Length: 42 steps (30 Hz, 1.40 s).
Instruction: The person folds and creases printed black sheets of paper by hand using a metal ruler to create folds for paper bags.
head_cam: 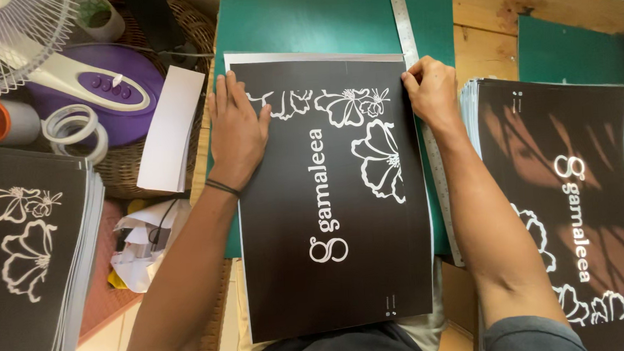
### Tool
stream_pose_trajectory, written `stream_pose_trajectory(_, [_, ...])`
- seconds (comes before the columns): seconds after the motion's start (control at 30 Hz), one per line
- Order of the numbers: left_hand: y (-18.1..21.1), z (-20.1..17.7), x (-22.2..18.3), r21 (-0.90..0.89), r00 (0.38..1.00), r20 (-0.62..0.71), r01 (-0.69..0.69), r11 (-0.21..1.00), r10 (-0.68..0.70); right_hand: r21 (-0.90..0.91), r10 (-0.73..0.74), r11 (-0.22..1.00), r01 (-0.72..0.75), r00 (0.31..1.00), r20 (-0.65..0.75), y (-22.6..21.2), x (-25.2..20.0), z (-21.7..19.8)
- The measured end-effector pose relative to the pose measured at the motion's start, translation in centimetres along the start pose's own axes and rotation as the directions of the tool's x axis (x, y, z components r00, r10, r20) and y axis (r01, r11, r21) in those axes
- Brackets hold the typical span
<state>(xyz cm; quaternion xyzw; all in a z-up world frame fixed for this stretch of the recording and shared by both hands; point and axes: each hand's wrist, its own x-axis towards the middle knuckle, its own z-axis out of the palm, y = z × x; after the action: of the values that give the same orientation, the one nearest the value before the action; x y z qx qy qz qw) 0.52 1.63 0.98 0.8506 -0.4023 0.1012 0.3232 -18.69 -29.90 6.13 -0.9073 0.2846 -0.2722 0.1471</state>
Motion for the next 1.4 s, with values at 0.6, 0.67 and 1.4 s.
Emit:
stream_pose_trajectory(0.6, [0.4, -0.4, 0.0, 0.013, 0.998, -0.051, 0.049, 0.999, -0.048, -0.005, -0.326, 0.94, 0.34, 0.905, 0.272, -0.2, 4.1, -0.6])
stream_pose_trajectory(0.67, [0.3, -0.6, 0.1, 0.008, 0.997, -0.055, 0.051, 0.999, -0.05, -0.074, -0.253, 0.95, 0.302, 0.891, 0.377, -0.8, 5.5, -0.3])
stream_pose_trajectory(1.4, [-0.8, -3.5, 4.2, -0.885, 0.986, -0.028, 0.053, 0.462, -0.167, 0.81, -0.149, 0.514, -0.283, 0.9, 0.409, -2.8, 3.5, -9.0])
